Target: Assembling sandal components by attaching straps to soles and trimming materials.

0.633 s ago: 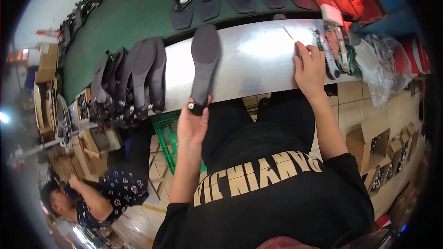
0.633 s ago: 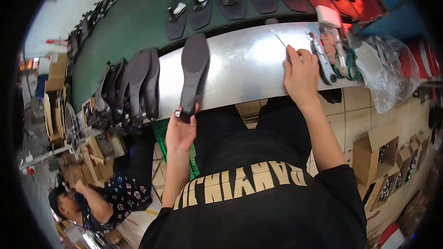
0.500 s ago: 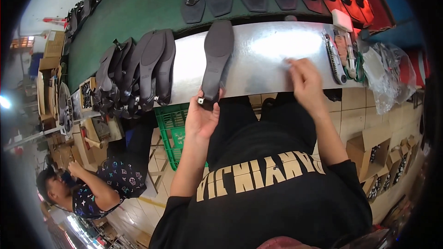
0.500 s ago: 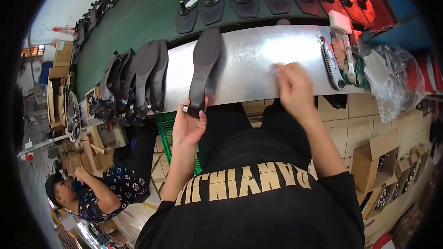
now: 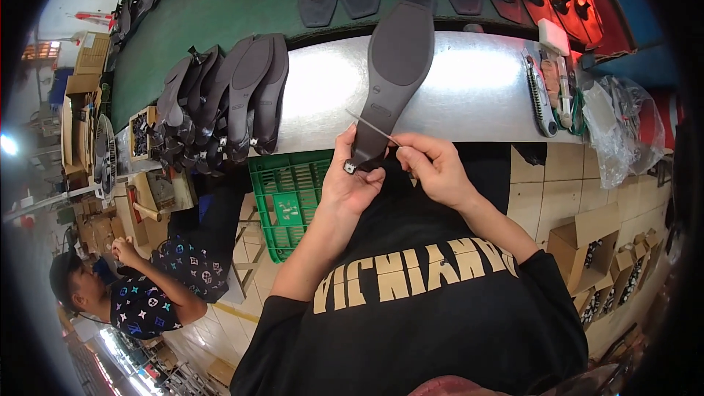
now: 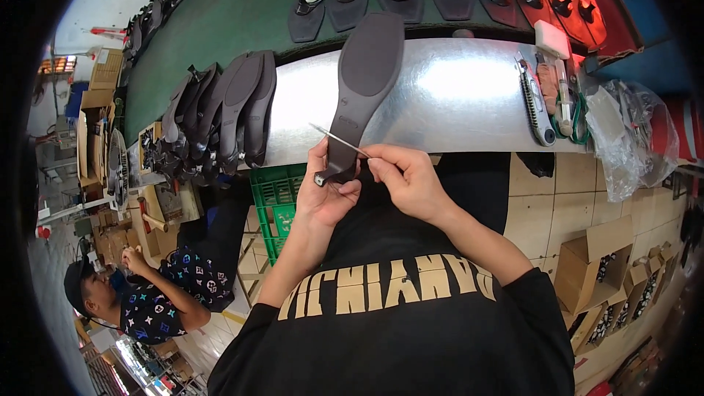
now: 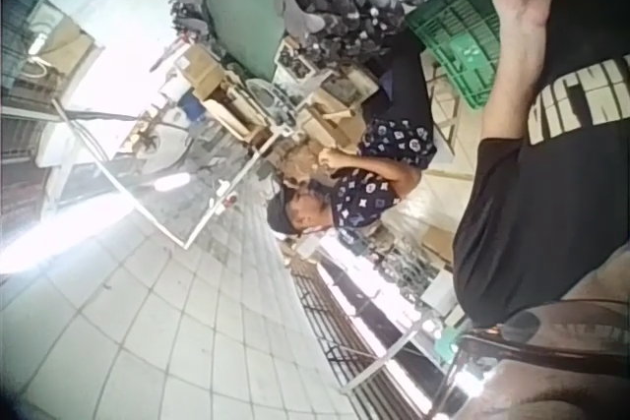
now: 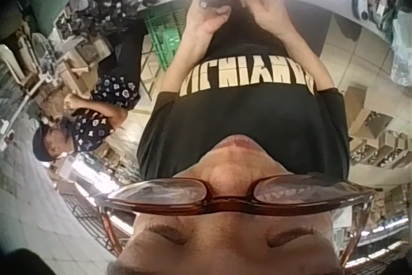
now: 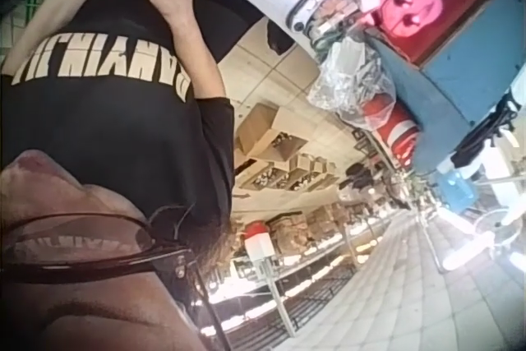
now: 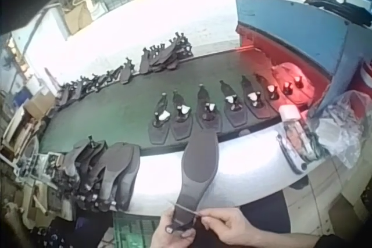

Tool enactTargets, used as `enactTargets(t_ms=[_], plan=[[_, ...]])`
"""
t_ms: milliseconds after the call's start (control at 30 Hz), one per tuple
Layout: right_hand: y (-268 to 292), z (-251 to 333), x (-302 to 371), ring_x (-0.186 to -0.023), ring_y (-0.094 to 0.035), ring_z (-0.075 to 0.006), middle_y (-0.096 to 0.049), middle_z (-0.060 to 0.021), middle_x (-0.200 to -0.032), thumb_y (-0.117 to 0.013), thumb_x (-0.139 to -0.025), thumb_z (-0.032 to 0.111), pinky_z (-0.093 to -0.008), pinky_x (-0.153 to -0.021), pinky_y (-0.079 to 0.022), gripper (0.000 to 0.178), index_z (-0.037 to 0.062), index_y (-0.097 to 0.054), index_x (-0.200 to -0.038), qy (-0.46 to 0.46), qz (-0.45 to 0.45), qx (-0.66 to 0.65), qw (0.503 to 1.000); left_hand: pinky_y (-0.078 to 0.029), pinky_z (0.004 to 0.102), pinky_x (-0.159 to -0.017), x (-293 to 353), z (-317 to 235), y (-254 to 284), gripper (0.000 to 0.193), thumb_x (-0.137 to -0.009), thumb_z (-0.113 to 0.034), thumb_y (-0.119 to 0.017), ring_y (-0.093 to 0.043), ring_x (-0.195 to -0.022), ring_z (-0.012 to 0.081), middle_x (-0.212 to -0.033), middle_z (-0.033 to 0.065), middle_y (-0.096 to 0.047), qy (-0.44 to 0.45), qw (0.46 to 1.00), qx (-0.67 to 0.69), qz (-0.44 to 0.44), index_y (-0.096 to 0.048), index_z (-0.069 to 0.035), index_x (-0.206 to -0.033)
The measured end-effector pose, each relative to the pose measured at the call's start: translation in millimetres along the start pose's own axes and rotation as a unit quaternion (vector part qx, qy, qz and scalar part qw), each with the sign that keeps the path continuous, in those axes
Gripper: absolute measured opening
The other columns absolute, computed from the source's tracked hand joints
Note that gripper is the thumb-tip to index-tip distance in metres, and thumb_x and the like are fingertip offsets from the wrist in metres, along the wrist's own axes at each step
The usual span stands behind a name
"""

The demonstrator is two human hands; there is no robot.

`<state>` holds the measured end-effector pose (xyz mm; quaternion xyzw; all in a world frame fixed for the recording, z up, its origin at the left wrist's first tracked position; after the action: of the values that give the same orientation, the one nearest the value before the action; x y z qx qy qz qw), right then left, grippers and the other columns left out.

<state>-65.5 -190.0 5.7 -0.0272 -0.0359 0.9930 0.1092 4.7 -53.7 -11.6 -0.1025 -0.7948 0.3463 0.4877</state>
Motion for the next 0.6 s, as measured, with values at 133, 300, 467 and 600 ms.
enactTargets(t_ms=[133,300,467,600], plan=[[-1,-3,5,-0.055,-0.046,-0.0052,-0.061,-0.0034,-0.074,-0.052,-0.096,0.008,-0.0191,-0.051,-0.038,0.034,0.0009,-0.055,-0.129,-0.198,0.059,-0.139,0.968,-0.036,0.0226,-0.044,1,-16,4,0.037,-0.099,-0.042,-0.048,-0.055,-0.063,0.0106,-0.079,0.0021,-0.062,-0.259,0.946,-0.186,-0.061,-0.059,-0.007,-0.097],[-23,-2,16,-0.053,-0.047,-0.0056,-0.058,-0.0026,-0.073,-0.052,-0.096,0.008,-0.0184,-0.049,-0.037,0.053,0.004,-0.032,-0.144,-0.283,0.137,-0.221,0.923,-0.039,0.0254,-0.061,13,-29,-7,0.067,-0.101,-0.056,-0.03,-0.049,-0.061,0.0095,-0.066,0.0029,-0.057,-0.451,0.839,-0.295,-0.077,-0.055,-0.003,-0.068],[-18,4,8,-0.052,-0.043,-0.0049,-0.053,-0.0023,-0.07,-0.052,-0.097,0.014,-0.0172,-0.046,-0.033,0.044,0.0047,-0.042,-0.139,-0.297,0.115,-0.411,0.854,-0.041,0.0237,-0.062,25,-36,-18,0.072,-0.101,-0.057,-0.026,-0.05,-0.06,0.0104,-0.064,0.0043,-0.058,-0.502,0.8,-0.321,-0.067,-0.056,-0.001,-0.065],[-16,11,9,-0.054,-0.048,-0.0064,-0.058,-0.0024,-0.071,-0.049,-0.096,0.008,-0.0183,-0.049,-0.038,0.029,0.0005,-0.059,-0.123,-0.163,0.114,-0.06,0.978,-0.041,0.0234,-0.069,23,-51,-10,0.084,-0.096,-0.068,-0.014,-0.051,-0.064,0.0131,-0.065,0.0047,-0.059,-0.482,0.813,-0.315,-0.085,-0.055,-0.001,-0.064]])
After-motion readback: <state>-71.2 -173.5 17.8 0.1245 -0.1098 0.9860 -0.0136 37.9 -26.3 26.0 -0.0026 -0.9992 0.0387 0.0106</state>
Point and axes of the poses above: each hand's wrist, its own x-axis away from the middle knuckle, its own y-axis out of the back of the hand, z = x × y, the point moved 4 cm from there along -x, towards the middle knuckle
